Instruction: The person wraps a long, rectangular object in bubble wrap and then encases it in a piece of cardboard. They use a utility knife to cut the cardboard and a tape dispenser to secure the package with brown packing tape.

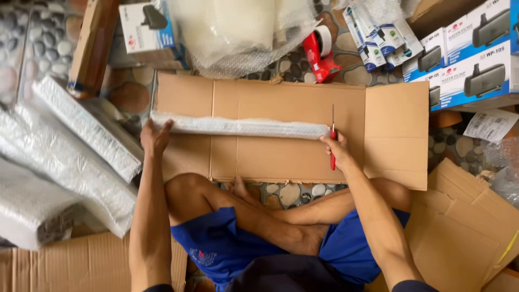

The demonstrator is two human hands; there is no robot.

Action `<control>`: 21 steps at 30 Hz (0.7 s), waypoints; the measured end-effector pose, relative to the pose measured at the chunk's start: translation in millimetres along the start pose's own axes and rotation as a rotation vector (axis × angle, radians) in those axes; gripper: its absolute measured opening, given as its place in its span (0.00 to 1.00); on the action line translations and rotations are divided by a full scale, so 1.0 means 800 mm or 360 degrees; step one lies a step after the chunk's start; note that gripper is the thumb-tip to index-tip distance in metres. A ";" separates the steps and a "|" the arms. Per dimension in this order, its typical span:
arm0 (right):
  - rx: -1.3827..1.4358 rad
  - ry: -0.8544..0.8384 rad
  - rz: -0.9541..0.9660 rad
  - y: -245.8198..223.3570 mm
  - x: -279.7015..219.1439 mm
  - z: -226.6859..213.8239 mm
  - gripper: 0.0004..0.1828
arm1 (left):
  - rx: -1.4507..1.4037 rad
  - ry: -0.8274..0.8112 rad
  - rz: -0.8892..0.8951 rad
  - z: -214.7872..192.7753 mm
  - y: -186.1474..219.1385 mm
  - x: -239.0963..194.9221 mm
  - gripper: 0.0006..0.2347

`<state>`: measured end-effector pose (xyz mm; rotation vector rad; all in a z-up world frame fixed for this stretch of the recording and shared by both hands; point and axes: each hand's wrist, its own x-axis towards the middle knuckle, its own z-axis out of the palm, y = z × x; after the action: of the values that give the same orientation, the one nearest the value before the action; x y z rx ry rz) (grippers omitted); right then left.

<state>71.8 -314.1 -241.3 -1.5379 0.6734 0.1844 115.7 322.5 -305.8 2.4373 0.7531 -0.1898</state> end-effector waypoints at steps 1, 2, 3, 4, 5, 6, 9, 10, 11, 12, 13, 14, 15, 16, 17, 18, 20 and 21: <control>-0.0014 -0.0033 -0.0052 -0.003 0.001 0.003 0.20 | -0.0058 -0.0008 -0.0024 -0.009 0.004 0.000 0.36; -0.0043 -0.0067 -0.0081 0.000 -0.006 0.000 0.18 | -0.0110 -0.0035 -0.0070 -0.014 -0.001 -0.015 0.33; -0.0035 -0.0053 -0.0056 0.013 -0.002 -0.004 0.18 | -0.0087 -0.0056 -0.0068 -0.019 -0.001 -0.024 0.33; -0.0057 -0.0082 -0.0101 0.023 0.007 -0.006 0.19 | -0.0156 -0.0035 -0.0089 -0.024 0.002 -0.029 0.31; -0.0079 -0.0111 -0.0147 0.033 0.016 -0.008 0.20 | -0.0224 -0.0013 -0.0111 -0.030 0.004 -0.035 0.30; -0.0068 -0.0106 -0.0135 0.028 0.014 -0.005 0.20 | -0.0209 -0.0019 -0.0108 -0.029 0.003 -0.035 0.30; -0.0056 -0.0129 -0.0134 0.028 0.009 -0.002 0.21 | -0.0355 0.0042 -0.0102 -0.032 0.001 -0.042 0.24; -0.0058 -0.0150 -0.0153 0.034 0.014 -0.003 0.21 | -0.0317 0.0048 -0.0066 -0.035 0.004 -0.043 0.24; -0.0060 -0.0171 -0.0172 0.040 0.018 -0.003 0.22 | -0.0280 0.0053 -0.0030 -0.040 0.008 -0.045 0.24; -0.0045 -0.0155 -0.0170 0.032 0.012 -0.003 0.22 | -0.0271 0.0046 -0.0012 -0.041 0.010 -0.047 0.24; -0.0023 -0.0155 -0.0178 0.024 0.006 -0.001 0.23 | -0.0294 0.0052 -0.0019 -0.042 0.013 -0.049 0.24; -0.0001 -0.0161 -0.0186 0.016 0.001 0.001 0.24 | -0.0317 0.0062 -0.0029 -0.045 0.013 -0.052 0.24; 0.0013 -0.0150 -0.0184 0.003 -0.009 -0.004 0.24 | -0.0306 0.0059 -0.0015 -0.041 0.011 -0.051 0.24; 0.0049 -0.0119 -0.0181 -0.010 -0.017 -0.006 0.25 | -0.0398 0.0093 -0.0034 -0.039 0.009 -0.049 0.29; 0.0086 -0.0088 -0.0177 -0.024 -0.025 -0.009 0.27 | -0.0490 0.0126 -0.0054 -0.038 0.006 -0.047 0.35; 0.0098 -0.0081 -0.0189 -0.027 -0.015 -0.017 0.27 | -0.0491 0.0130 -0.0035 -0.049 0.050 -0.064 0.35; -0.0466 0.0296 -0.0328 -0.025 -0.004 -0.036 0.26 | 0.0067 0.0670 0.0574 -0.070 0.127 -0.111 0.38; -0.0464 0.0300 -0.0308 -0.036 0.000 -0.037 0.26 | 0.0080 0.0654 0.0576 -0.046 0.159 -0.103 0.38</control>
<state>78.4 -343.8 -213.7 -1.9073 0.6610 -0.0108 116.6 218.4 -190.0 2.6422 0.4585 0.4485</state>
